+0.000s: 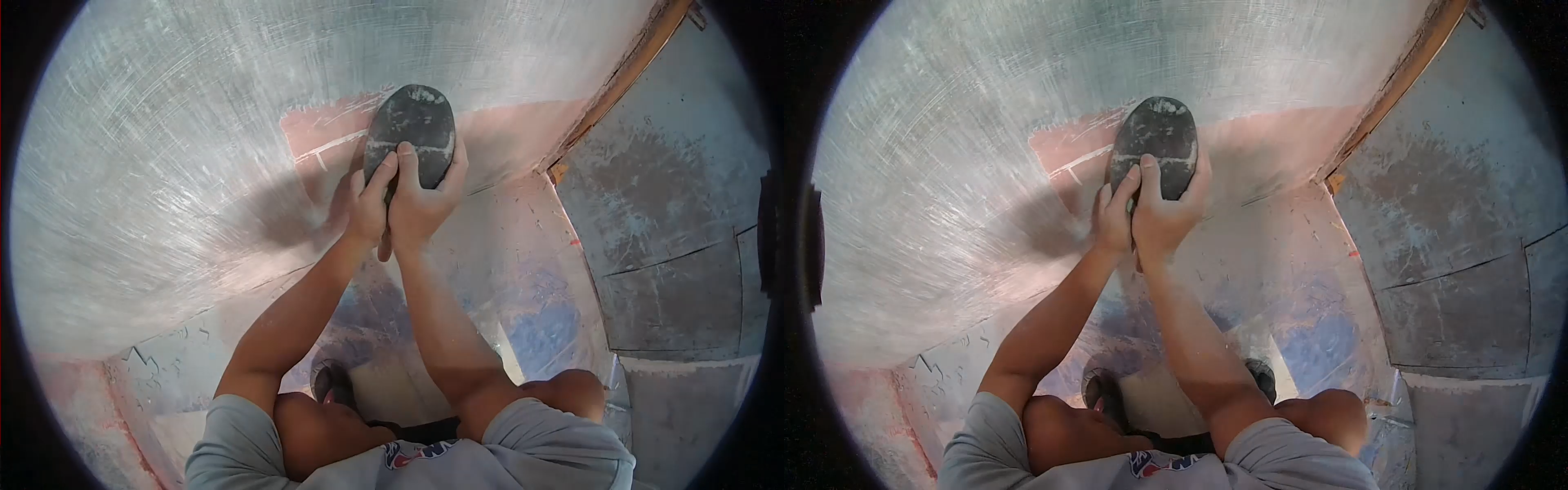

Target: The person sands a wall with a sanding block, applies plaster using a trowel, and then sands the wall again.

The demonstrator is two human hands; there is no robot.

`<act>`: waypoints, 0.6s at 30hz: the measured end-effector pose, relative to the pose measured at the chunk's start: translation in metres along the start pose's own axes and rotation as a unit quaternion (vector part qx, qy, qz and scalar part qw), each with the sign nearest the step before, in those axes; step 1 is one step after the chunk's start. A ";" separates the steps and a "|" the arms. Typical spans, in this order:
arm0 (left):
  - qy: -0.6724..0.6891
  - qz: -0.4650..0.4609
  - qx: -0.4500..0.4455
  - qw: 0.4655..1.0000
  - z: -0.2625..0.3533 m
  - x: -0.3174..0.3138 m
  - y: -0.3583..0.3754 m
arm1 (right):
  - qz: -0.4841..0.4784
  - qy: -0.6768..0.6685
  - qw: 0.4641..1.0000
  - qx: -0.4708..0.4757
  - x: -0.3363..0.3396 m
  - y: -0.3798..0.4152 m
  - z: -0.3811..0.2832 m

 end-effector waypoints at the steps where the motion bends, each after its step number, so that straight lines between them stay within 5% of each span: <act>1: -0.014 0.007 -0.006 1.000 0.004 -0.002 0.003 | 0.002 0.026 0.999 0.020 0.001 -0.002 0.006; 2: -0.096 0.019 -0.009 0.995 0.002 -0.002 0.001 | 0.001 -0.073 0.996 -0.054 0.001 -0.003 0.000; 4: -0.106 -0.036 0.006 0.994 -0.013 0.005 -0.011 | 0.048 -0.013 0.998 -0.046 0.000 -0.002 0.012; 8: 0.057 0.011 -0.049 0.997 -0.008 0.004 0.000 | -0.031 -0.013 0.999 0.029 0.002 0.003 -0.006; 10: -0.181 0.025 -0.010 0.983 -0.011 0.013 -0.003 | -0.007 -0.067 0.997 -0.041 0.002 0.003 0.007; 14: 0.067 -0.043 0.011 0.997 -0.008 0.019 -0.004 | -0.001 -0.022 1.000 0.011 -0.006 0.011 -0.010; 17: -0.036 0.032 -0.058 0.997 -0.012 0.014 -0.005 | -0.031 -0.027 0.999 0.001 0.000 0.004 -0.013; 18: -0.063 -0.008 -0.030 0.998 -0.011 0.017 -0.008 | -0.003 -0.064 0.998 -0.020 -0.002 0.002 -0.005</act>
Point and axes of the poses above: each hand's wrist, its own y-axis away from the middle knuckle, its own x-axis out of the back of the hand, z = x × y, the point moved 1 cm from there along -y, towards the middle knuckle, and after that the axes turned 3 degrees about y, right-handed, at the moved point
